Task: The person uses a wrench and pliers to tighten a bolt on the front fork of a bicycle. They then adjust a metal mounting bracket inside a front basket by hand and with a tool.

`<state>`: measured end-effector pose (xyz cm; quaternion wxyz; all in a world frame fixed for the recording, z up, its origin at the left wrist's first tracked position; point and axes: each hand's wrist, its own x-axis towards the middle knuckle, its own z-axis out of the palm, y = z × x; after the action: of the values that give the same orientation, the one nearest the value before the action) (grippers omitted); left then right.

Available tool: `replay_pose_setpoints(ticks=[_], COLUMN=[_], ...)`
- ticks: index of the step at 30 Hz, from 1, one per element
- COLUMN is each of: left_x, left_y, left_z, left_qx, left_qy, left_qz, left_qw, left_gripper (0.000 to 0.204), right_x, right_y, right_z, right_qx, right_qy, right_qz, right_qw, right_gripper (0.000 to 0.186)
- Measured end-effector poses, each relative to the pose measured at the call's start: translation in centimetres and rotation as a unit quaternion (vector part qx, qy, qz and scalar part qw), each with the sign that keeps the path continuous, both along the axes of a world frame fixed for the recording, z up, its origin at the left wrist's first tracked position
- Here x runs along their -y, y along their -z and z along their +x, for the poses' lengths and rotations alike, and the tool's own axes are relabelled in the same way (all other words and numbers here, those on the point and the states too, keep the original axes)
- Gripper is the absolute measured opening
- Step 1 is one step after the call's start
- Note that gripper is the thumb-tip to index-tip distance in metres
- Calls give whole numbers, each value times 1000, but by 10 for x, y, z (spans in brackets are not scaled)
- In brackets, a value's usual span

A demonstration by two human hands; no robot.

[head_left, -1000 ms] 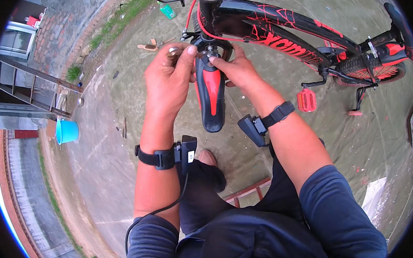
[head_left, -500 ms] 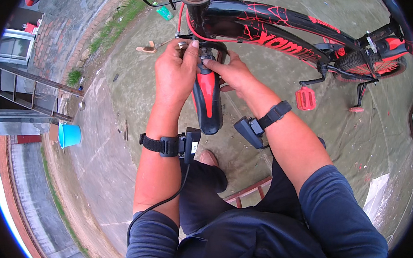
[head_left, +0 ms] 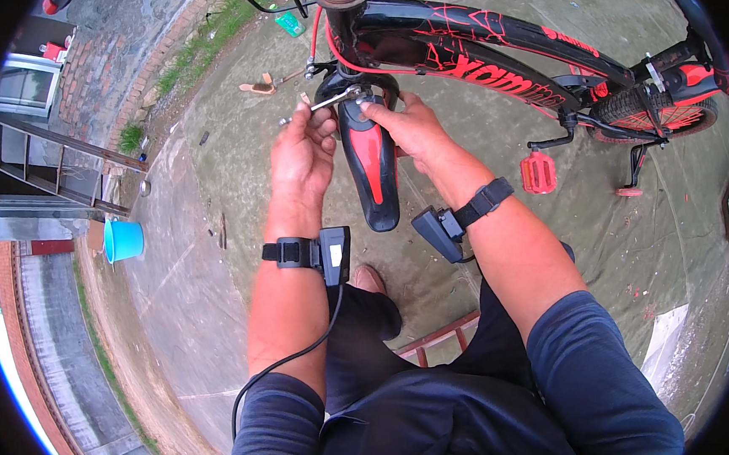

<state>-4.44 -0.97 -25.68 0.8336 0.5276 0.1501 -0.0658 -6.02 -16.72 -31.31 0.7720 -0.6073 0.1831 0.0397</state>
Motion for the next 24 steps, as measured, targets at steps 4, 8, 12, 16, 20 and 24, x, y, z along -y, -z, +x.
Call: replay_pose_setpoints(ticks=[4, 8, 12, 16, 20, 24], left_x=[-7, 13, 27, 30, 35, 24], left_y=[8, -12, -27, -29, -42, -30], left_z=[-4, -11, -18, -14, -11, -1], left_qx=[25, 131, 221, 258, 217, 165], left_qy=[-43, -29, -19, 9, 36, 21], left_qz=[-10, 172, 306, 400, 450, 325], left_qw=[999, 976, 926, 879, 866, 931], left_gripper=[22, 21, 18, 20, 22, 18], right_x=[-1, 0, -3, -2, 0, -1], right_y=[-8, 3, -5, -10, -12, -11], right_z=[-3, 3, -2, -4, -5, -5], right_qx=[10, 8, 32, 26, 17, 4], right_qy=[-5, 21, -2, -8, -7, 4], right_qz=[-17, -57, 11, 42, 52, 38], right_qw=[1000, 998, 999, 999, 998, 999], right_gripper=[46, 44, 42, 40, 38, 38])
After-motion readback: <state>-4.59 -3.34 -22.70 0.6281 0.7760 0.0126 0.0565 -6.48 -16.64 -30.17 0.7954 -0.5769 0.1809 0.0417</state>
